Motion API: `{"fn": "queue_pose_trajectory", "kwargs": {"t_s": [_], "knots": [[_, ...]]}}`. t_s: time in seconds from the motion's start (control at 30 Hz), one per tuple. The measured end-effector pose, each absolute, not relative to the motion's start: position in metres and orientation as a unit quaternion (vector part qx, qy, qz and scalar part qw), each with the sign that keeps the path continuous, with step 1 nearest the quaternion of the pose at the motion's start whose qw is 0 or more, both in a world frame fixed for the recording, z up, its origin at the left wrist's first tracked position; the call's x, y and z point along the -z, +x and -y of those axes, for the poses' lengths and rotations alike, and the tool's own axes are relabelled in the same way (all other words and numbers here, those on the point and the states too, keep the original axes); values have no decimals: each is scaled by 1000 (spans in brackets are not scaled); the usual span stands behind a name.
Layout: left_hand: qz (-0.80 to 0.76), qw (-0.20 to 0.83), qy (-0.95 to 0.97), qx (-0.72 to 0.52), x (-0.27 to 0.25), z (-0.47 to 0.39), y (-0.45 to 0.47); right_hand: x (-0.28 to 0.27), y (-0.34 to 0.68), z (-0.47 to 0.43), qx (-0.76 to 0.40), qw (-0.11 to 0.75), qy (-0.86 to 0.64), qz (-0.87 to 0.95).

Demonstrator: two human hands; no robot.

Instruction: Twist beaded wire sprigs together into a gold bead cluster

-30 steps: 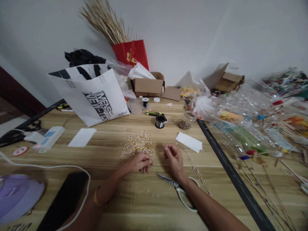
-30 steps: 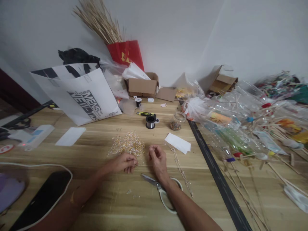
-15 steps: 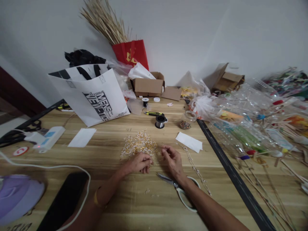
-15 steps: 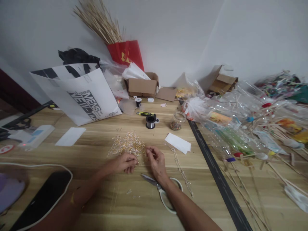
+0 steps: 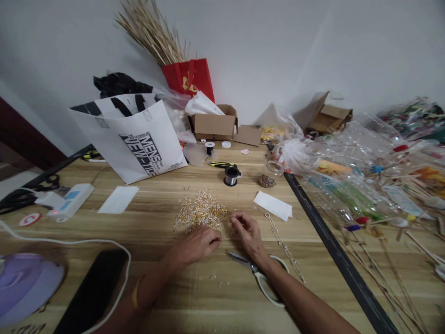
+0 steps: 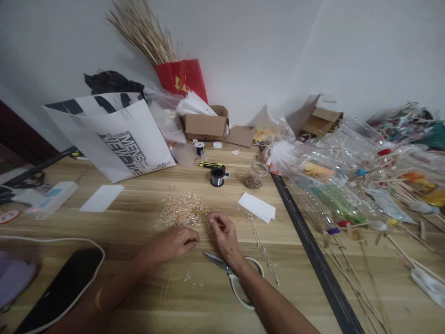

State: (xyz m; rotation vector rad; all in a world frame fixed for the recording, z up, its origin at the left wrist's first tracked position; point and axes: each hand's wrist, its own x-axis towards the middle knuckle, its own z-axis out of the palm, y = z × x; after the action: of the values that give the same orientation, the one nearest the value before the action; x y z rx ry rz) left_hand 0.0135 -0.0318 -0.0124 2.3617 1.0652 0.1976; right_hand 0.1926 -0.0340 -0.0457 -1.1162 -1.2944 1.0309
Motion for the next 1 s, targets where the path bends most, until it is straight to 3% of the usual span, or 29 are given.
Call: {"fn": "queue_pose_trajectory", "kwargs": {"t_s": [0.17, 0.37, 0.7, 1.0], "knots": [[-396, 241, 883, -67, 15, 34, 10, 48, 192, 34, -407, 528, -468, 580], [-424, 282, 857, -84, 4, 24, 10, 51, 191, 35, -403, 518, -481, 581], [-512, 343, 731, -293, 29, -4, -7, 50, 190, 37, -356, 496, -475, 634], [-508, 302, 755, -285, 33, -10, -15, 48, 191, 40, -290, 449, -471, 701]]}}
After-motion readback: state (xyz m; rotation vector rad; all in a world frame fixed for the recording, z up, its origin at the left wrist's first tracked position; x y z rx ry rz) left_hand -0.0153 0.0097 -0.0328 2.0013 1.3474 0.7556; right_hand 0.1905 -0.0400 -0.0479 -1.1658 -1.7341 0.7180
